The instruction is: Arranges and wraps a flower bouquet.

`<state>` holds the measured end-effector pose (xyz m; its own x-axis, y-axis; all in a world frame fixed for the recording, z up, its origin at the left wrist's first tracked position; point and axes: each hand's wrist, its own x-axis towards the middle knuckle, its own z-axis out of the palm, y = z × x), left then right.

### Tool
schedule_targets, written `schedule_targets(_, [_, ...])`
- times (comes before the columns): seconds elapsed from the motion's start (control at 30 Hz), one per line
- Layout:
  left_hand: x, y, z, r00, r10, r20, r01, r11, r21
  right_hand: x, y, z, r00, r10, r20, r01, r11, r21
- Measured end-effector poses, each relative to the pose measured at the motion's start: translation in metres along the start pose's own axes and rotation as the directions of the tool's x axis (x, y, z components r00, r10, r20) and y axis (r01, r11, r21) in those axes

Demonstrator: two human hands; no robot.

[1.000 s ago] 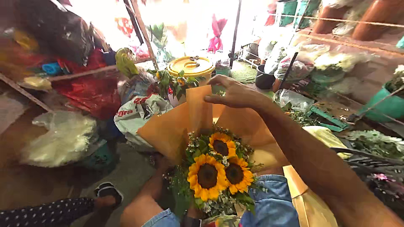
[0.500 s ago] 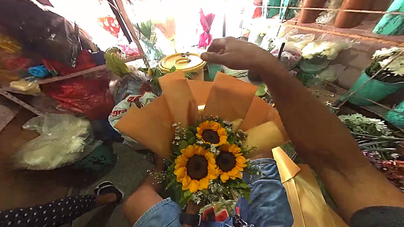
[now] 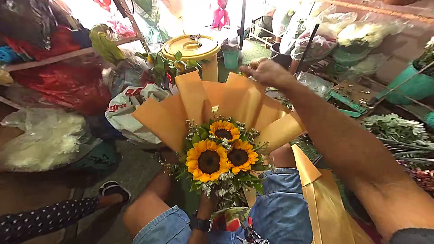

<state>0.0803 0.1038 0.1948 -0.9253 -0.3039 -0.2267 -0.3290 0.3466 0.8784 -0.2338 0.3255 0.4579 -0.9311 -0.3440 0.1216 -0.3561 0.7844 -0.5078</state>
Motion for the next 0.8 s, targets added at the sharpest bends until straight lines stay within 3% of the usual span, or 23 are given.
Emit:
schedule_targets(0.17, [0.051, 0.004, 0.011, 0.988, 0.047, -0.148, -0.102, 0.916, -0.388, 0.012, 0.019, -0.025, 0.986, 0.079, -0.149, -0.057, 0.987, 0.151])
schedule_targets(0.27, [0.095, 0.007, 0.017, 0.989, -0.032, -0.144, -0.047, 0.858, -0.512, -0.005, 0.055, -0.015, 0.97, 0.107, -0.217, -0.047, 0.963, 0.264])
schedule_targets(0.37, [0.147, -0.003, 0.03, 0.98, -0.122, -0.159, 0.02, 0.849, -0.527, -0.045, 0.109, 0.03, 0.948, 0.228, -0.223, -0.128, 0.913, 0.386])
schedule_targets(0.5, [0.208, -0.009, 0.049, 0.969, -0.193, -0.156, 0.084, 0.847, -0.524, -0.111, 0.186, 0.125, 0.897, 0.421, -0.138, -0.318, 0.829, 0.46])
schedule_targets(0.57, [0.232, -0.011, 0.059, 0.963, -0.221, -0.156, 0.113, 0.851, -0.513, -0.144, 0.215, 0.159, 0.83, 0.543, -0.127, -0.408, 0.747, 0.525])
schedule_targets(0.67, [0.256, -0.02, 0.073, 0.948, -0.284, -0.145, 0.179, 0.85, -0.496, -0.199, 0.25, 0.192, 0.667, 0.735, -0.12, -0.485, 0.551, 0.679])
schedule_targets(0.73, [0.263, -0.028, 0.079, 0.938, -0.321, -0.131, 0.22, 0.843, -0.491, -0.236, 0.269, 0.213, 0.561, 0.825, -0.065, -0.562, 0.438, 0.702])
schedule_targets(0.8, [0.267, -0.029, 0.079, 0.936, -0.331, -0.12, 0.234, 0.839, -0.491, -0.27, 0.276, 0.236, 0.512, 0.859, 0.019, -0.647, 0.371, 0.666])
